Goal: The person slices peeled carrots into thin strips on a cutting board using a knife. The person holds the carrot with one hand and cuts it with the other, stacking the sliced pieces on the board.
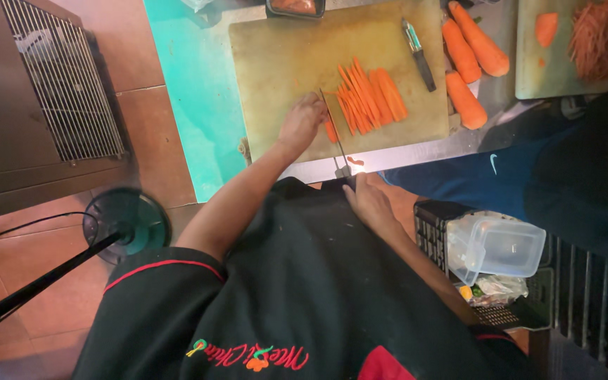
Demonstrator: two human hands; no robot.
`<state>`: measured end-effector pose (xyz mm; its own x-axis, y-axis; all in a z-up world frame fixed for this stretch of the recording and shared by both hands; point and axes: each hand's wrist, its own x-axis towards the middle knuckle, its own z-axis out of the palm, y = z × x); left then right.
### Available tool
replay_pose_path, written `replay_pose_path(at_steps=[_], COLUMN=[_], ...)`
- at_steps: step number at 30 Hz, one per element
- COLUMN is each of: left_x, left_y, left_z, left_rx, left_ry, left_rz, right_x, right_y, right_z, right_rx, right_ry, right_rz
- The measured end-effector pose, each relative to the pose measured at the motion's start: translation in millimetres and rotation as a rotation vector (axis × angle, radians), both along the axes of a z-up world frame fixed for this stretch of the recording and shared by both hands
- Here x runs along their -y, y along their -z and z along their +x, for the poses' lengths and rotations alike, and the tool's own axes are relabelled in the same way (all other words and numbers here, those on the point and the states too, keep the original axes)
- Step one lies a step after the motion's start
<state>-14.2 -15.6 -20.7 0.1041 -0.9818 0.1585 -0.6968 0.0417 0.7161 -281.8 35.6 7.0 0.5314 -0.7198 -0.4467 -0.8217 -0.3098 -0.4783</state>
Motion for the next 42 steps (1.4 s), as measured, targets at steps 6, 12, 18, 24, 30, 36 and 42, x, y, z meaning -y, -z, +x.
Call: replay_pose_path(at_steps=[6, 12, 18, 24, 30, 36, 42], left_x=[17.8, 42.0, 43.4, 10.5, 11.4, 5.3, 6.3], left_y=[35.3, 65.7, 60.8, 24.2, 8.1, 8.5, 5.9], left_z=[6.6, 5.6, 4.1, 1.0, -6.1, 2.7, 6.1], left_rx=[-0.004, 0.24, 0.105, 0.209, 0.209, 0.164, 0.124], left_ry=[0.0, 0.058, -0.066, 0.039, -0.024, 0.027, 0.037], left_rz=[0.006, 0.049, 0.171, 0.035, 0.097, 0.032, 0.069], right_x=[3.8, 6.0, 13.9, 12.2, 19.2, 2.5, -5.3], right_y=[-0.8, -2.0, -7.3, -27.2, -29.5, -13.4, -0.2], right_z=[9.8, 16.8, 24.4, 18.8, 10.9, 16.8, 15.6], right_rx=[-0.152, -0.183, -0.162, -0.147, 0.121, 0.121, 0.085], right_ry=[0.047, 0.062, 0.039, 0.113, 0.109, 0.087, 0.056], right_rz=[0.071, 0.134, 0.151, -0.088, -0.067, 0.005, -0.021])
